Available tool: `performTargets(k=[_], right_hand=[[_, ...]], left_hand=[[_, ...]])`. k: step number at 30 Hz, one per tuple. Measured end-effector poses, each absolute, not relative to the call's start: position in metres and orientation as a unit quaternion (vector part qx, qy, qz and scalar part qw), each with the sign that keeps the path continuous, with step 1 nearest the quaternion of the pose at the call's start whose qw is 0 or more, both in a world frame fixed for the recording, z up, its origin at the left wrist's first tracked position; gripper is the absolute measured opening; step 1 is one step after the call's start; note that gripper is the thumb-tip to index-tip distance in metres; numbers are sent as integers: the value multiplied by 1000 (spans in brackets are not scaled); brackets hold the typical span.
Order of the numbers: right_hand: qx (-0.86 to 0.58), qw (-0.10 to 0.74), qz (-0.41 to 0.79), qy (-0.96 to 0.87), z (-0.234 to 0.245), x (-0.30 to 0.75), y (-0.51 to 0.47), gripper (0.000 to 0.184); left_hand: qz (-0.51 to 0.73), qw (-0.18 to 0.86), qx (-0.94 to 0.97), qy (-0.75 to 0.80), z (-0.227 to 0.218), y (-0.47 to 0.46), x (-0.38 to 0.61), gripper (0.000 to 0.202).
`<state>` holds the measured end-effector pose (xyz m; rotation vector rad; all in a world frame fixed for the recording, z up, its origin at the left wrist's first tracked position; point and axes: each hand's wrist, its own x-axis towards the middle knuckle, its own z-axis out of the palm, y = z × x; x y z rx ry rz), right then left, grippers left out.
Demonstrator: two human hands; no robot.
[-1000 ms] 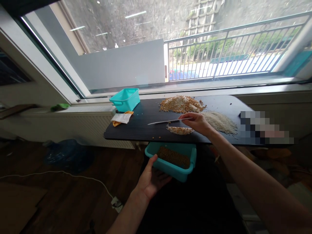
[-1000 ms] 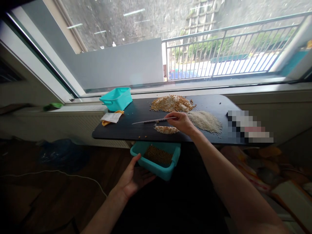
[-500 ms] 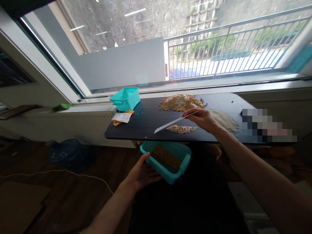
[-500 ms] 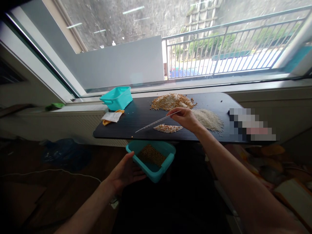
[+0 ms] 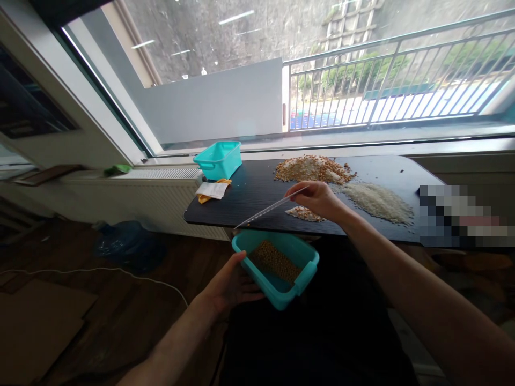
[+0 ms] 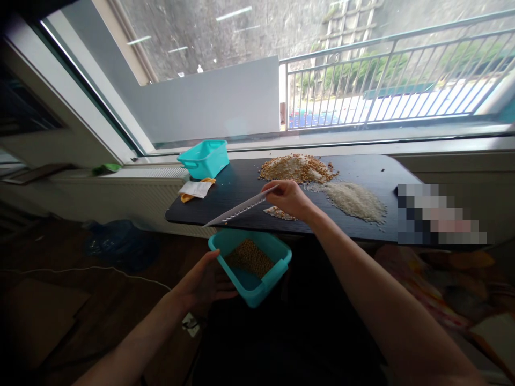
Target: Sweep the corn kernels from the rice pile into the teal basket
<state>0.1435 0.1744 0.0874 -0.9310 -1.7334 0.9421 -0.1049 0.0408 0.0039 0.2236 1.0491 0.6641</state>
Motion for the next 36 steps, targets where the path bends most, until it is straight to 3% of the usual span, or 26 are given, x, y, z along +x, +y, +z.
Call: performTargets(k=[4, 9, 12, 15, 28, 36], right_hand=[[-386, 444, 376, -716, 105, 160, 149, 15], [-469, 525, 290, -648, 119, 204, 106, 10], [-562, 603, 204, -529, 105, 227, 89, 21], [-619, 621, 160, -454, 80, 243, 83, 32], [-597, 528, -27, -604, 51, 205, 72, 25], [-582, 585, -9, -565, 62, 213, 51, 19]], left_hand=[[334, 797, 98, 494, 4, 35, -95, 61], [361, 796, 60, 483, 1, 28, -67, 59], [368, 792, 49, 484, -2, 26, -37, 54], [357, 801, 69, 475, -4, 26, -4, 53], [363, 808, 48, 462, 4, 27, 36, 60], [376, 806, 34, 456, 3, 21, 33, 59]])
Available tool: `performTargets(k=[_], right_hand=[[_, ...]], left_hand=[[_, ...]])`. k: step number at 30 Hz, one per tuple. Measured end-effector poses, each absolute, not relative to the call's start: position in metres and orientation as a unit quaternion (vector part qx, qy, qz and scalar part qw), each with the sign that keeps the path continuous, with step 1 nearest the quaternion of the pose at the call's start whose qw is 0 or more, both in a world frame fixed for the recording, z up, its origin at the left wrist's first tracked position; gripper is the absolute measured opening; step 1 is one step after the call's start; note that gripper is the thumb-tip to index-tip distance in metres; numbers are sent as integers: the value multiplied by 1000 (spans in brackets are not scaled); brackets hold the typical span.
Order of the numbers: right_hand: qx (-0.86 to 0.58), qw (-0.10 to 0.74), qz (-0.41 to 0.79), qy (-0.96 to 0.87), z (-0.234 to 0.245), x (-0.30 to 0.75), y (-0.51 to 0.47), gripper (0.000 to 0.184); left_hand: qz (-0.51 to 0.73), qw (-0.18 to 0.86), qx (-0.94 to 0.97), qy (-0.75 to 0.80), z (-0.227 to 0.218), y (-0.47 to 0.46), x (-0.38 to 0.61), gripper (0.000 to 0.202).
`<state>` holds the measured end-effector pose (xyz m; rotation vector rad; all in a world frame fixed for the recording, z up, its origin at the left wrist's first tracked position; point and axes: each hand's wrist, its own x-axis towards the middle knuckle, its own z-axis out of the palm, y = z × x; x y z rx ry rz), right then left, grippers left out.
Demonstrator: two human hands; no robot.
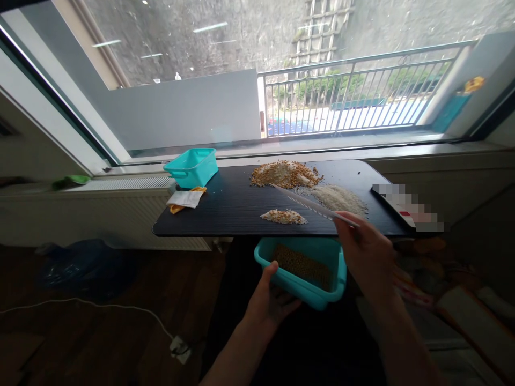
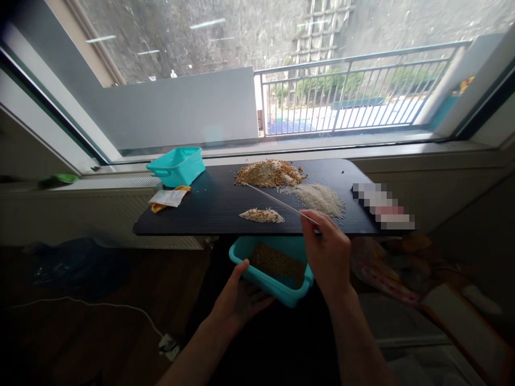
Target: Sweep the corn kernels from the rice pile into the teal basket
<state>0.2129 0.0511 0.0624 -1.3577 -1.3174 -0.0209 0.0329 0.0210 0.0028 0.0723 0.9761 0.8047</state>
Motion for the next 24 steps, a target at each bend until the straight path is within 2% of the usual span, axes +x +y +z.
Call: performTargets(k=[9, 15, 19, 24], right_hand=[[-649, 655, 168, -349, 51, 224, 14, 33], [-653, 652, 161, -350, 46, 224, 11, 34], [-635, 658, 160, -372, 50, 224, 10, 33], [-622, 669, 131, -384, 62, 226, 9, 35]], left_hand=[[428, 799, 6, 421, -21, 16, 35, 50], [484, 758, 10, 438, -53, 25, 26, 32], [454, 794, 28, 403, -57, 21, 29, 35], [447, 800, 17, 400, -42, 20, 33, 42]])
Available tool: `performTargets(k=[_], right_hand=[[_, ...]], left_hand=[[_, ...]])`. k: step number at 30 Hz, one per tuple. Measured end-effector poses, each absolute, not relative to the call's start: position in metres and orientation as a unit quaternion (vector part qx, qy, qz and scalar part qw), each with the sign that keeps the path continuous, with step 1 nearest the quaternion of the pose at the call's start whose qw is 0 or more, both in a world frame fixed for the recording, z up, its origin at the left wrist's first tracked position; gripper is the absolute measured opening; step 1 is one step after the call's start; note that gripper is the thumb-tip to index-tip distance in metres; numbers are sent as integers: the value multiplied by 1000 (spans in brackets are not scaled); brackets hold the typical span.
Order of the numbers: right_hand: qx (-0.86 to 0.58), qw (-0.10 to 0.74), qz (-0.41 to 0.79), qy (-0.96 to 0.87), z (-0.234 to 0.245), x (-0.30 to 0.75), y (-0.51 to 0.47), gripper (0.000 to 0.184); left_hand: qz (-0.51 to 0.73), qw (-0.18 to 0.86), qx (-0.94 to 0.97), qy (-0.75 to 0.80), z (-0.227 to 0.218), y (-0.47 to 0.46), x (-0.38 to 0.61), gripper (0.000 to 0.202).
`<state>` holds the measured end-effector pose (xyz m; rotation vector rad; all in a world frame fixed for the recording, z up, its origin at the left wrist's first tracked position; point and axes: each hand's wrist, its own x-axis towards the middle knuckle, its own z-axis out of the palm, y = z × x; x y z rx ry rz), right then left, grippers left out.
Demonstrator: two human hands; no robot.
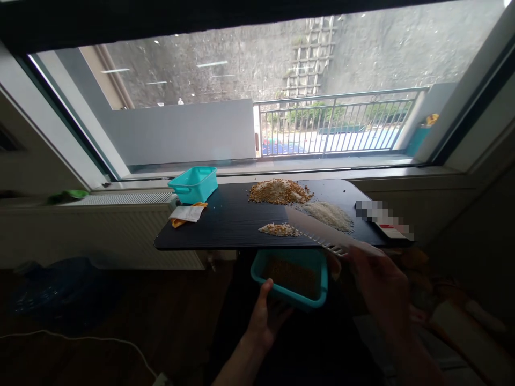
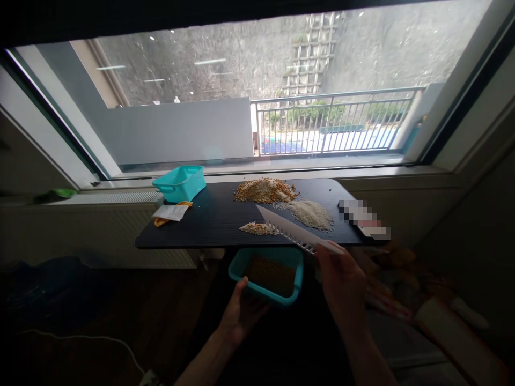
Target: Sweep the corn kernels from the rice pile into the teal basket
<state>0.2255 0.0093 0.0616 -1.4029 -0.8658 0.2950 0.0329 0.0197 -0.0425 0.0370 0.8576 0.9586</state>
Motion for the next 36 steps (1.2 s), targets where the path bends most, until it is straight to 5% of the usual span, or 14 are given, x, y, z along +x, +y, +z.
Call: performTargets(k=[11, 36], right_hand=[[-596, 651, 24, -469, 77, 231, 13, 30], [-609, 644, 36, -461, 68, 223, 16, 24]], left_hand=[[409, 806, 23, 428, -9, 10, 30, 57], [459, 778, 60, 425, -17, 0, 29, 51]])
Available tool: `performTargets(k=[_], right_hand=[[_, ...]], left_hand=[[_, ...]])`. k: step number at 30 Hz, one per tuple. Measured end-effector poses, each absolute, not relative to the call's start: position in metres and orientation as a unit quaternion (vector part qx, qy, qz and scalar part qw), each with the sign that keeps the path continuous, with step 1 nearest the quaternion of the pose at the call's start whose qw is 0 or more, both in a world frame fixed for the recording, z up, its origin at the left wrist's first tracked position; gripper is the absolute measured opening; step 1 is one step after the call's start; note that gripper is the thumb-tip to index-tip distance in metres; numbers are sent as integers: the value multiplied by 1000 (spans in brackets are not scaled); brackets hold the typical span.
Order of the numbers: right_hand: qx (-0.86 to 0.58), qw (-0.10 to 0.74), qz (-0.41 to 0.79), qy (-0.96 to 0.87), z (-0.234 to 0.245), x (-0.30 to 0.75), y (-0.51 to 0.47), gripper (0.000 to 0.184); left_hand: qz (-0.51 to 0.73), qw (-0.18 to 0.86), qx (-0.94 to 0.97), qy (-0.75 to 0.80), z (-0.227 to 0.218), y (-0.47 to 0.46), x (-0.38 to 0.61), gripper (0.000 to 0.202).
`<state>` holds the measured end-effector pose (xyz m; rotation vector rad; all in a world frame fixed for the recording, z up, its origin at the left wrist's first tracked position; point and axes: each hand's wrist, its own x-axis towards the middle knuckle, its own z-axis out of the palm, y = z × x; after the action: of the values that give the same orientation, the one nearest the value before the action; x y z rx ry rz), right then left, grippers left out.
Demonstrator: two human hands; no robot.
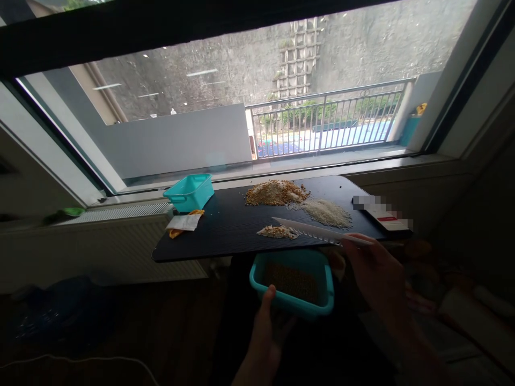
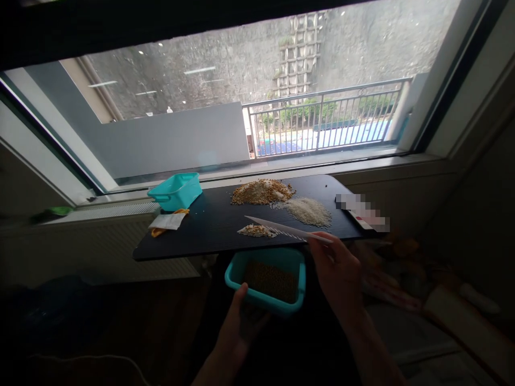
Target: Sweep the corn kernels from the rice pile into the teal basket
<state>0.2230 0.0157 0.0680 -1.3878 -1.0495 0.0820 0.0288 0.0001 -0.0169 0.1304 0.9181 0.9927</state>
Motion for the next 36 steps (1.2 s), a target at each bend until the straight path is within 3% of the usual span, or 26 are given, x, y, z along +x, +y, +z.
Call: performTargets(k=[22, 36], right_hand=[[-632, 609, 112, -465, 69, 223, 13, 27], [-613, 598, 54, -513, 72, 216, 36, 29]], left_hand=[[475, 765, 60, 431, -17, 1, 29, 45], [474, 759, 58, 442, -18, 1, 28, 47]])
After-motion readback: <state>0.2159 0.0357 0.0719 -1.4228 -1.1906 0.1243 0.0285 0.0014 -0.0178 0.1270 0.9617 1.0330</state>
